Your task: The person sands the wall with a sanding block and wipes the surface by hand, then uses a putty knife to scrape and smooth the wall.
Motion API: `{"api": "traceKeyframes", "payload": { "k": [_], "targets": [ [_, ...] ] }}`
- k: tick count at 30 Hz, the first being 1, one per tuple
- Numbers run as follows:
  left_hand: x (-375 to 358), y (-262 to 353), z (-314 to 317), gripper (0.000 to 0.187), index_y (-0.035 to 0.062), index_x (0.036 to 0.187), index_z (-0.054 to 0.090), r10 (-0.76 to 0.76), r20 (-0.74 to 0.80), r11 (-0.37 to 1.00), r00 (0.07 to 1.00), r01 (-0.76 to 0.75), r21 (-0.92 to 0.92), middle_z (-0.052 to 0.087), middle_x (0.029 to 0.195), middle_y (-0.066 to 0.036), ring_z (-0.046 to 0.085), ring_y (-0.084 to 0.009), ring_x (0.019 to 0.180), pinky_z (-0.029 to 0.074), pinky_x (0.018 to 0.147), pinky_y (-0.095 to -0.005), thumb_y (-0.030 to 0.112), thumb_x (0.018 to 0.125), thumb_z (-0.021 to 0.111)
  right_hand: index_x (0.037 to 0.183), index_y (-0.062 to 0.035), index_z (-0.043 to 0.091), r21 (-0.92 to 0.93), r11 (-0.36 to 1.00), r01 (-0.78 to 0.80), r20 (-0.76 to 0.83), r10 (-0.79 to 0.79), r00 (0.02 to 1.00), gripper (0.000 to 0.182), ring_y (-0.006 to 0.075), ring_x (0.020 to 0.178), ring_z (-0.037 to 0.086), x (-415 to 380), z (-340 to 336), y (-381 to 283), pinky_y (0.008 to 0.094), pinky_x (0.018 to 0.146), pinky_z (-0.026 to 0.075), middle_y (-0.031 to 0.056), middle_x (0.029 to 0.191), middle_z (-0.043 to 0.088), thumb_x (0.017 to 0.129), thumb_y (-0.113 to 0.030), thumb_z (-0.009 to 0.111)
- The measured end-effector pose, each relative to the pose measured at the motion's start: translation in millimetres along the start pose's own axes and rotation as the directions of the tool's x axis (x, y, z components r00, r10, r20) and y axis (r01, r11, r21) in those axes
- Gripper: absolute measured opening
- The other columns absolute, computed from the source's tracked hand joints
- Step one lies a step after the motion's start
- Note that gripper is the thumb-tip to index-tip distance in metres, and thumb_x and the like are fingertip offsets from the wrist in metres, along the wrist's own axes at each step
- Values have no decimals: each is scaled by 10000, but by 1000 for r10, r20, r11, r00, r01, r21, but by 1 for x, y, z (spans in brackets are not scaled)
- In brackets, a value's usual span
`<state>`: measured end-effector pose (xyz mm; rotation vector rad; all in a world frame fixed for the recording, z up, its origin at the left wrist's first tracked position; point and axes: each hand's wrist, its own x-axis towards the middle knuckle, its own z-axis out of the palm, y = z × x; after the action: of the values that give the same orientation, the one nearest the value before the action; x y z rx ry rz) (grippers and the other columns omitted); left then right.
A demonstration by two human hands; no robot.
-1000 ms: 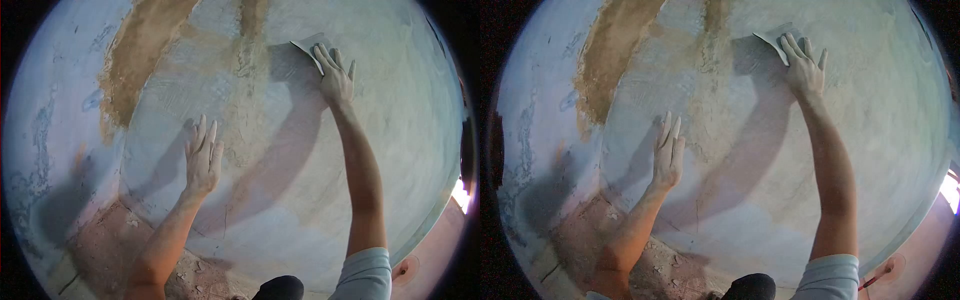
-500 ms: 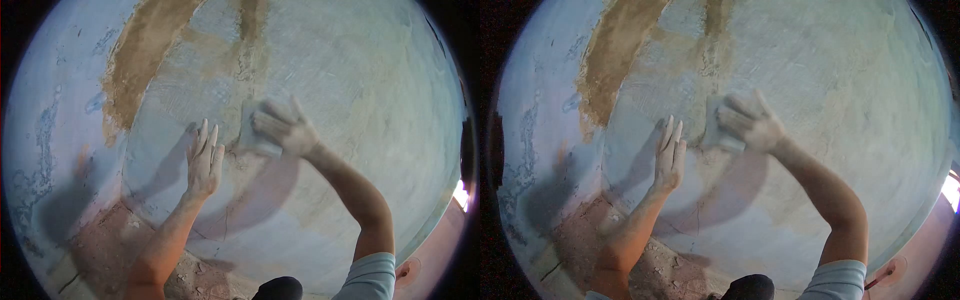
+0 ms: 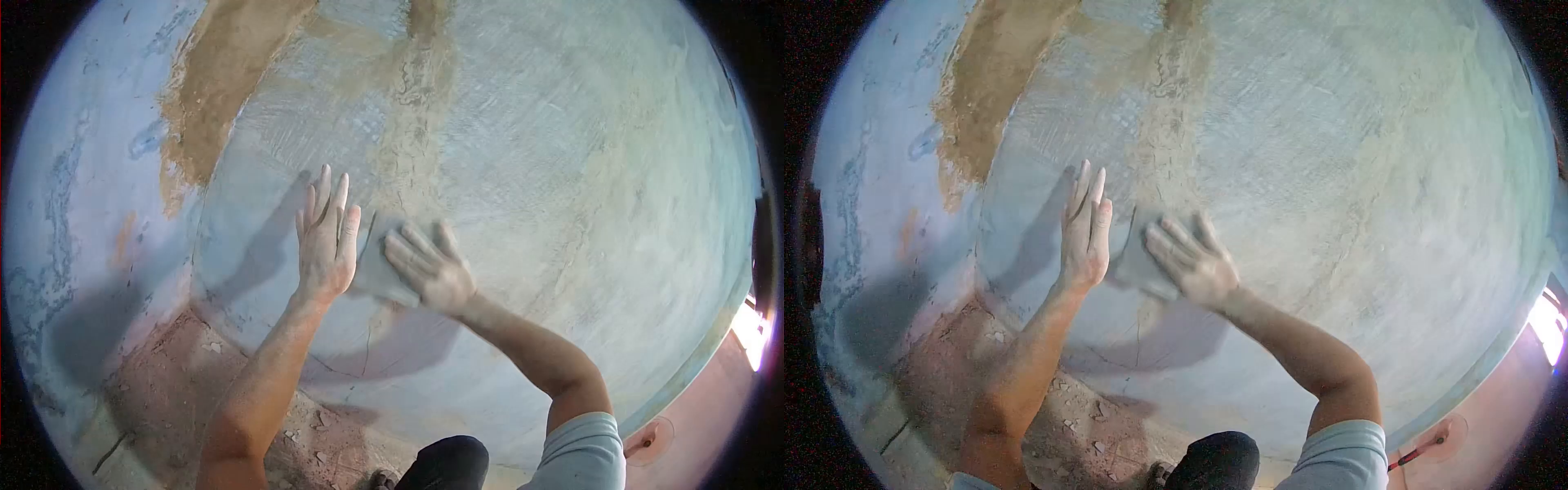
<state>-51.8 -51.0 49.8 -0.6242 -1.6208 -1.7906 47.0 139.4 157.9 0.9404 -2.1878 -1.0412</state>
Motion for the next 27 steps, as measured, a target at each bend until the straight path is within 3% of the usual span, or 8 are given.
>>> {"api": "traceKeyframes", "payload": {
  "k": [4,6,10,11,15,20,23,27],
  "targets": [
    [-1,15,-11,669,97,1681,331,2,49,999,999,-4,41,192,1772,-187,84,-497,1625,44,1265,-716,500,1151,265,1428,-230,683,-39,972,232,110,-227,968,465,204,1534,447,-27,-1,8,538,1295,333,-36,1599,559,1003,-420,663],
    [-1,13,-7,663,81,1674,343,11,42,999,999,-12,32,201,1769,-195,89,-502,1623,51,1262,-716,485,1152,280,1427,-285,683,139,985,104,84,-116,990,443,192,1566,393,-20,3,52,595,1327,225,-78,1638,509,1017,-449,643],
    [-2,1,2,652,44,1656,369,74,25,997,997,-74,14,206,1761,-223,103,-515,1617,80,1263,-704,454,1153,306,1575,-368,516,-317,934,-163,8,175,985,562,184,1605,313,32,-71,130,700,1309,-15,-142,1694,413,1032,-381,663],
    [-3,-2,6,651,36,1651,375,71,34,997,997,-72,6,208,1757,-233,104,-517,1616,89,1265,-697,451,1153,307,1621,-396,434,-482,826,-293,1,335,942,639,187,1624,264,42,-85,146,687,1317,14,-148,1711,378,1033,-300,668],
    [-1,-8,14,653,10,1640,383,84,-5,996,996,-84,-33,214,1746,-264,105,-515,1617,108,1274,-670,441,1156,303,1616,-355,460,-278,724,-632,-357,533,767,684,251,1632,249,57,-64,153,660,1326,50,-124,1718,374,1001,-138,665],
    [4,-17,3,687,19,1654,356,67,-52,996,996,-70,-56,191,1755,-257,77,-471,1636,75,1280,-674,481,1156,254,1479,-233,646,-118,966,-230,-122,216,969,567,229,1576,380,14,12,13,648,1273,262,-69,1672,474,919,-244,737],
    [-4,-3,-11,619,-38,1635,353,63,3,989,998,-63,132,224,1740,-276,148,-426,1634,140,1324,-533,359,1171,256,1425,-171,684,44,997,-57,-18,58,998,519,208,1541,426,-32,36,-38,628,1253,314,-40,1625,527,925,-306,710],
    [-15,10,-17,710,72,1689,282,44,355,910,934,-184,371,105,1794,-162,47,-413,1650,14,1278,-713,524,1142,300,1472,-153,635,200,956,214,265,-263,928,564,226,1540,432,-91,49,-73,617,1293,272,10,1619,537,939,-339,661]
  ]
}}
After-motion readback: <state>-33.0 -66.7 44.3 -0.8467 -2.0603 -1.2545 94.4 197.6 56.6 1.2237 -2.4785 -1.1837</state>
